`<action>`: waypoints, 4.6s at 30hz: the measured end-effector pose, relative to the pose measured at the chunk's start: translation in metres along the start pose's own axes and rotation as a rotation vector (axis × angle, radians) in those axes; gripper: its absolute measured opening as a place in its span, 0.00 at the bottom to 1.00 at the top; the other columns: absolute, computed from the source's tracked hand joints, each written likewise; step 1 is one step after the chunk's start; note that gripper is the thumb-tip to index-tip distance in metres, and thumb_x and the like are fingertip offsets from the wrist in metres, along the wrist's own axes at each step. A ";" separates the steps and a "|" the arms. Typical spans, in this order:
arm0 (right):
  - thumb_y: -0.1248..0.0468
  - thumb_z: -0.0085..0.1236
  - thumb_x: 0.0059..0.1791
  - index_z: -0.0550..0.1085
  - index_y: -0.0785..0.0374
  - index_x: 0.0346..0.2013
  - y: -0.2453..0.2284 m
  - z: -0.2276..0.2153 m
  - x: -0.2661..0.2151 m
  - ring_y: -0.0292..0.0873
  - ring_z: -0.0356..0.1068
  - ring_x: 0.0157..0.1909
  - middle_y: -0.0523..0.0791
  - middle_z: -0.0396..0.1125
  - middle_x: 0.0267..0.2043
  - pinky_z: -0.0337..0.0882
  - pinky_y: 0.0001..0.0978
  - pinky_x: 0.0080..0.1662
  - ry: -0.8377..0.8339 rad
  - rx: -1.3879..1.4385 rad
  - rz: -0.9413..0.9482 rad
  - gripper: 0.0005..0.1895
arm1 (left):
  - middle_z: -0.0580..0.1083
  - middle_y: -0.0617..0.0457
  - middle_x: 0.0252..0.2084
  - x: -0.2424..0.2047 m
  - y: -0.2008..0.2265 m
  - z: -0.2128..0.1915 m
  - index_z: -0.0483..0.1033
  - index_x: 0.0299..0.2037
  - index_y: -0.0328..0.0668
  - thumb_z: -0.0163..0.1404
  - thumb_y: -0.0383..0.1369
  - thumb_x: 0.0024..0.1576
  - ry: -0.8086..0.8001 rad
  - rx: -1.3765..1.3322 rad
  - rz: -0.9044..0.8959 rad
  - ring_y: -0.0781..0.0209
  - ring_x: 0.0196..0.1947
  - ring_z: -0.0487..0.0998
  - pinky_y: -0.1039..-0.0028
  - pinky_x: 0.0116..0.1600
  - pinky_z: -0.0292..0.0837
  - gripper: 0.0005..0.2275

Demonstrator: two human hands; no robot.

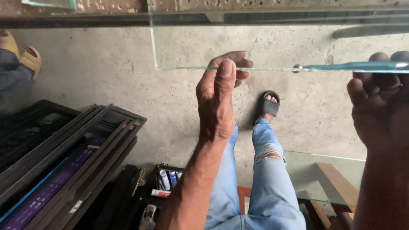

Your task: The person uses a utility knife to scrape along a black frame on a workbench. Then, the person uses a glass cutter to score a large sheet of glass and snaps it along the scored line to separate a piece.

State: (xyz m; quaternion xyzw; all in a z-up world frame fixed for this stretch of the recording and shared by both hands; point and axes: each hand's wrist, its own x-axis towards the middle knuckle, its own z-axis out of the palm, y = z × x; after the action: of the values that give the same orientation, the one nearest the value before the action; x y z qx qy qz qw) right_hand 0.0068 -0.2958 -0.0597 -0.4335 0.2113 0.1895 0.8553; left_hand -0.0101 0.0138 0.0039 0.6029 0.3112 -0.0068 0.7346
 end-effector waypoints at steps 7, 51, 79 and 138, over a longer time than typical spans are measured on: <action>0.52 0.62 0.56 0.72 0.49 0.40 0.001 0.032 -0.007 0.35 0.66 0.43 0.36 0.61 0.40 0.75 0.22 0.49 0.232 -0.013 0.006 0.09 | 0.79 0.49 0.44 -0.001 -0.003 0.000 0.77 0.49 0.42 0.46 0.55 0.58 -0.003 -0.090 0.030 0.62 0.43 0.76 0.74 0.53 0.72 0.24; 0.52 0.48 0.60 0.74 0.54 0.46 -0.036 0.046 -0.039 0.39 0.77 0.42 0.43 0.75 0.47 0.80 0.29 0.48 0.595 0.023 0.040 0.12 | 0.79 0.48 0.40 -0.067 0.060 0.028 0.77 0.41 0.35 0.47 0.36 0.64 -0.037 0.886 0.785 0.47 0.44 0.77 0.61 0.55 0.71 0.11; 0.49 0.43 0.62 0.69 0.51 0.50 -0.031 0.033 -0.042 0.39 0.72 0.48 0.43 0.70 0.53 0.72 0.34 0.57 0.552 -0.062 0.062 0.12 | 0.79 0.37 0.52 -0.004 -0.011 0.014 0.74 0.58 0.32 0.47 0.42 0.64 -0.023 -0.707 -0.092 0.47 0.46 0.82 0.62 0.49 0.79 0.20; 0.47 0.59 0.52 0.78 0.48 0.45 -0.049 0.043 -0.022 0.38 0.76 0.43 0.40 0.76 0.50 0.81 0.29 0.51 0.411 0.026 0.027 0.13 | 0.81 0.44 0.40 -0.004 0.016 0.013 0.79 0.46 0.38 0.51 0.45 0.59 0.174 -0.283 -0.085 0.59 0.32 0.79 0.71 0.38 0.75 0.17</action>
State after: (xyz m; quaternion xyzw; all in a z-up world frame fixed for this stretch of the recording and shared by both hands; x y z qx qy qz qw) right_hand 0.0218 -0.2900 0.0071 -0.4490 0.3897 0.1059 0.7970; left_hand -0.0013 0.0051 0.0213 0.4779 0.3967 0.0582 0.7816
